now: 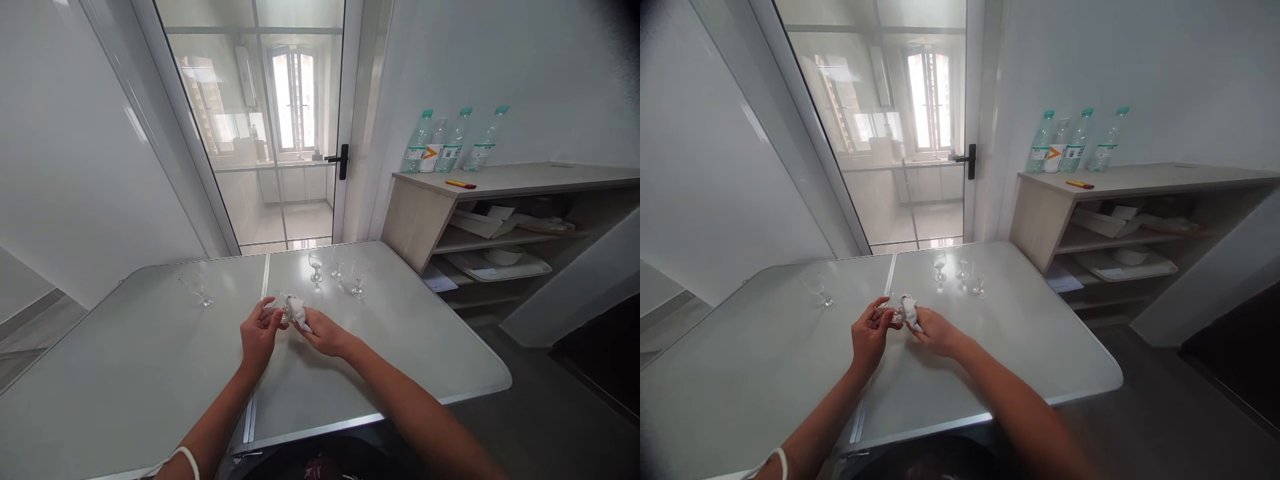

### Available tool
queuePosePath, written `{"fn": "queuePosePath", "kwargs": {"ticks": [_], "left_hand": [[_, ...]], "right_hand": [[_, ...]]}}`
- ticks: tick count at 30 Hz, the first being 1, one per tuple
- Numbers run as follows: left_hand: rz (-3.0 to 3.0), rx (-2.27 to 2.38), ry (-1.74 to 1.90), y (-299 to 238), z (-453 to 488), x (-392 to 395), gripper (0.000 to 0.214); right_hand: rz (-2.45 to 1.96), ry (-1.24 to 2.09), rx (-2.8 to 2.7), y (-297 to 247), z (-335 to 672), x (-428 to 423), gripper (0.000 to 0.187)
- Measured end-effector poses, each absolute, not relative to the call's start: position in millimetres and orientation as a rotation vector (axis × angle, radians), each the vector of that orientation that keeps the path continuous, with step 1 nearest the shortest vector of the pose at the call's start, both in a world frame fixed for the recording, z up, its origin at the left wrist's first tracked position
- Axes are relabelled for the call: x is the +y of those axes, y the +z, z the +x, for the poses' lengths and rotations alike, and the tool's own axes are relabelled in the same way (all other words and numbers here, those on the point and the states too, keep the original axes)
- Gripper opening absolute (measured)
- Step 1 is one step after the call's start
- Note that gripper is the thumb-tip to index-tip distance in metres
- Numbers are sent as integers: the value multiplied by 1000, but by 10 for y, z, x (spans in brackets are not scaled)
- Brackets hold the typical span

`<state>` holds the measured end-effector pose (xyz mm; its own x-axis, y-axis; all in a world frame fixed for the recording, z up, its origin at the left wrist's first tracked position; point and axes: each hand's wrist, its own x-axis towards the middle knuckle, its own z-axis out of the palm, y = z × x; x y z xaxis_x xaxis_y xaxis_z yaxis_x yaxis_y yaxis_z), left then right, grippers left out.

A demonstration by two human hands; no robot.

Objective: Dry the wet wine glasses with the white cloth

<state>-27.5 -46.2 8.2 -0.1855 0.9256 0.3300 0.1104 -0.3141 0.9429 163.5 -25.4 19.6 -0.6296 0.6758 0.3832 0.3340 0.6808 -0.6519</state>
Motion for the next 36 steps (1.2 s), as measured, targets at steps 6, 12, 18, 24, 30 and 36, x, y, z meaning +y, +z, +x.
{"fn": "queuePosePath", "kwargs": {"ticks": [6,12,18,24,30,36], "left_hand": [[1467,1405,1631,99,-298,-448,49],[1565,1491,1741,83,-330,-427,50],[1727,1467,1668,-14,-346,-366,54],[1864,1496,1531,-75,-303,-345,59],[1816,1512,1452,-48,-268,-318,60],[1829,1481,1313,-47,-234,-301,57]], "right_hand": [[-989,193,-2381,202,1782,-210,9],[-937,140,-2672,361,1846,-331,66],[-1135,116,-2839,295,1643,-392,74],[-1167,74,-2839,180,1612,-387,61],[-1186,63,-2812,145,1611,-382,53],[-1239,33,-2780,117,1591,-400,48]]}}
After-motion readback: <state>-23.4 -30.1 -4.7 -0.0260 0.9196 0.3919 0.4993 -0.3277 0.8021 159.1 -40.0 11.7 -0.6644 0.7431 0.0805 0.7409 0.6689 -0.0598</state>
